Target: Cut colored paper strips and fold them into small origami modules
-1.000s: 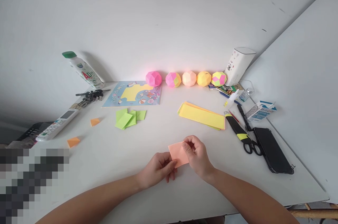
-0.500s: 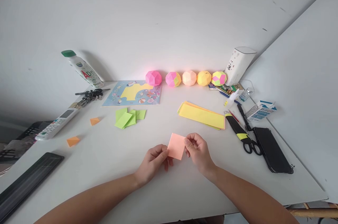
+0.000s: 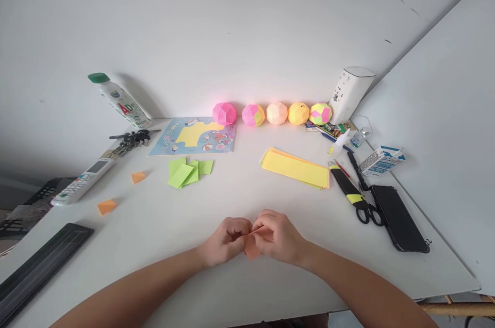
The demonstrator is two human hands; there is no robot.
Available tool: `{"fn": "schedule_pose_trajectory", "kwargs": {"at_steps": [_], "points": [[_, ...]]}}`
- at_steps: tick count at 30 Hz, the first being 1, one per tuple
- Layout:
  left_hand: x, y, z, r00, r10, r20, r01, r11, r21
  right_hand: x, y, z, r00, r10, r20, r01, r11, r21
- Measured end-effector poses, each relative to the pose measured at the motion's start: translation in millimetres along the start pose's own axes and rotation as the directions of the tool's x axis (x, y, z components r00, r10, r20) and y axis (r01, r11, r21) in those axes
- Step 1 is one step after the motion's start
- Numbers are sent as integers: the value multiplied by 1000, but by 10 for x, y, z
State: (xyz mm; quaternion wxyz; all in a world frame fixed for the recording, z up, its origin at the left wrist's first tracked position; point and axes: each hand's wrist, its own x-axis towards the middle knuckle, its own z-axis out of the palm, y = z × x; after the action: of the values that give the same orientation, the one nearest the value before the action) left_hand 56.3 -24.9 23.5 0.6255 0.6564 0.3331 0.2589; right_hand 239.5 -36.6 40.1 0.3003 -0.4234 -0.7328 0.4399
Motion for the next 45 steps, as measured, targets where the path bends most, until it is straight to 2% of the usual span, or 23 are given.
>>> {"fn": "schedule_pose_trajectory", "kwargs": {"at_steps": [4, 8, 13, 18, 20, 22, 24, 25, 30, 35, 39, 45], "points": [[-7, -29, 16, 999, 36, 9, -37, 997, 66, -21, 4, 37, 999, 40, -12, -40, 999, -26], [3, 0, 17, 999, 38, -1, -37, 997, 62, 14, -6, 14, 997, 28, -78, -33, 997, -66], [13, 31, -2, 994, -79, -73, 69, 988, -135, 119, 2, -169, 987, 59, -153, -72, 994, -82], [1, 36, -14, 992, -88, -90, 62, 963, -262, 168, -17, -328, 948, 72, -309, -95, 994, -61], [2, 47, -15, 993, -94, -65, 73, 959, -273, 146, -38, -304, 968, 96, -230, -98, 995, 3], [5, 60, -12, 994, -91, -53, 74, 962, -264, 112, -49, -239, 988, 132, -78, -127, 990, 66], [7, 70, -4, 995, -76, -62, 60, 971, -229, 80, -48, -171, 985, 169, 22, -171, 980, 102], [6, 73, 4, 995, -69, -76, 53, 978, -204, 69, -45, -146, 983, 180, 33, -182, 977, 109], [4, 49, 48, 983, -97, -153, 72, 985, -156, 49, -31, -96, 990, 135, -40, -132, 988, 85], [4, -5, 55, 983, -37, -177, 6, 985, -171, 23, -22, -33, 996, 85, -10, -84, 995, 57], [-4, 0, 54, 982, 0, -191, -41, 977, -211, 10, -34, -32, 995, 30, -92, -27, 999, 32], [-7, 4, 42, 965, 35, -260, -122, 937, -326, 42, -56, -154, 974, 102, -200, -83, 991, 101]]}}
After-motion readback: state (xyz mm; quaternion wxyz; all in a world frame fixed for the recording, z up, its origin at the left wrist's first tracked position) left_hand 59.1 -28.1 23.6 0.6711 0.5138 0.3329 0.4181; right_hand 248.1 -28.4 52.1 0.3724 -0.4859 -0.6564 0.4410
